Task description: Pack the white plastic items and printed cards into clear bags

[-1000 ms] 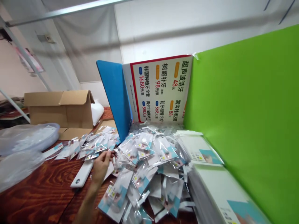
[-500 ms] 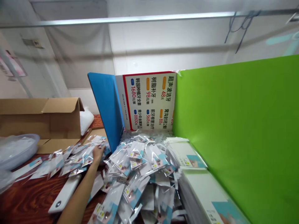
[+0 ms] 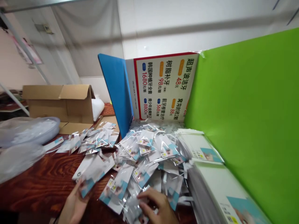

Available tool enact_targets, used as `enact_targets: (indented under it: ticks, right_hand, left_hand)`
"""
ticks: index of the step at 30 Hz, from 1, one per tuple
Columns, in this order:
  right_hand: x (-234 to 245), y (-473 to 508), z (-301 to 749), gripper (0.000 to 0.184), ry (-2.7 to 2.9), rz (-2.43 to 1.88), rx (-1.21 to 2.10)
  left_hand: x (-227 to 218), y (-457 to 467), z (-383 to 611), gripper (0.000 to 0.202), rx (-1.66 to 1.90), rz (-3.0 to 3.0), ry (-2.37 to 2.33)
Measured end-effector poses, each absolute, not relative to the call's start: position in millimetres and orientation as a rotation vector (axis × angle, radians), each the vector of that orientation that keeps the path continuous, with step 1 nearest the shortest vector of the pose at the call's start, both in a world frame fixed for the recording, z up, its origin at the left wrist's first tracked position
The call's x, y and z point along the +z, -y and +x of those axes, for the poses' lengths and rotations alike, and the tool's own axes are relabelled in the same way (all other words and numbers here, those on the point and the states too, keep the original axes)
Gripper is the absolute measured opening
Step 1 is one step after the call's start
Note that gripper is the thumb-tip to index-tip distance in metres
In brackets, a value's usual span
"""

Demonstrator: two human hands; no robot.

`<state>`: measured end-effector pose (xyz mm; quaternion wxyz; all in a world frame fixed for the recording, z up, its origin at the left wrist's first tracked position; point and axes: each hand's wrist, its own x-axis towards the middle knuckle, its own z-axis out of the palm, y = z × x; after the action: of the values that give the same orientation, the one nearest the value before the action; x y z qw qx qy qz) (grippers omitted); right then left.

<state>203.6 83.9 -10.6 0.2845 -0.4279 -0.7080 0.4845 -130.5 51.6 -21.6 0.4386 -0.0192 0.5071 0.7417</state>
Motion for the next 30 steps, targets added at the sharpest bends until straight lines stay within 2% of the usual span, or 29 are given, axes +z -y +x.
enact_targets:
  ticks: [3,7,10,19,21,26,30]
  right_hand:
    - [-14.8,-92.6,184.0,0.035,1.635,-1.154,1.300]
    - [-19.8,-90.2,179.3,0.044,1.281,-1.201,1.423]
    - [-19.8,-86.0,189.3,0.042,1.172,-1.198,1.430]
    - [-19.9,-71.5,212.0,0.031,1.077,-1.112,1.345]
    - [-17.1,-68.0,212.3,0.033,1.045,-1.115,1.401]
    - [-9.8,-66.6,207.7,0.033,0.979,-1.071,1.448]
    - [-15.8,-71.2,206.6,0.033,1.036,-1.125,1.503]
  left_hand:
    - [-27.8,-28.3,-99.1,0.024,1.713,-0.045,-1.209]
    - [-27.5,-23.5,-68.6,0.061,1.556,0.074,-1.131]
    - [-20.3,-31.8,-54.4,0.083,1.491,0.202,-1.175]
    - [-19.9,-47.6,-33.3,0.066,1.316,0.470,-1.287]
    - [-19.6,-46.7,-29.3,0.068,1.332,0.464,-1.311]
    - [-19.7,-43.4,-23.0,0.091,1.301,0.439,-1.356]
    - [-23.3,-42.8,-19.4,0.089,1.290,0.481,-1.398]
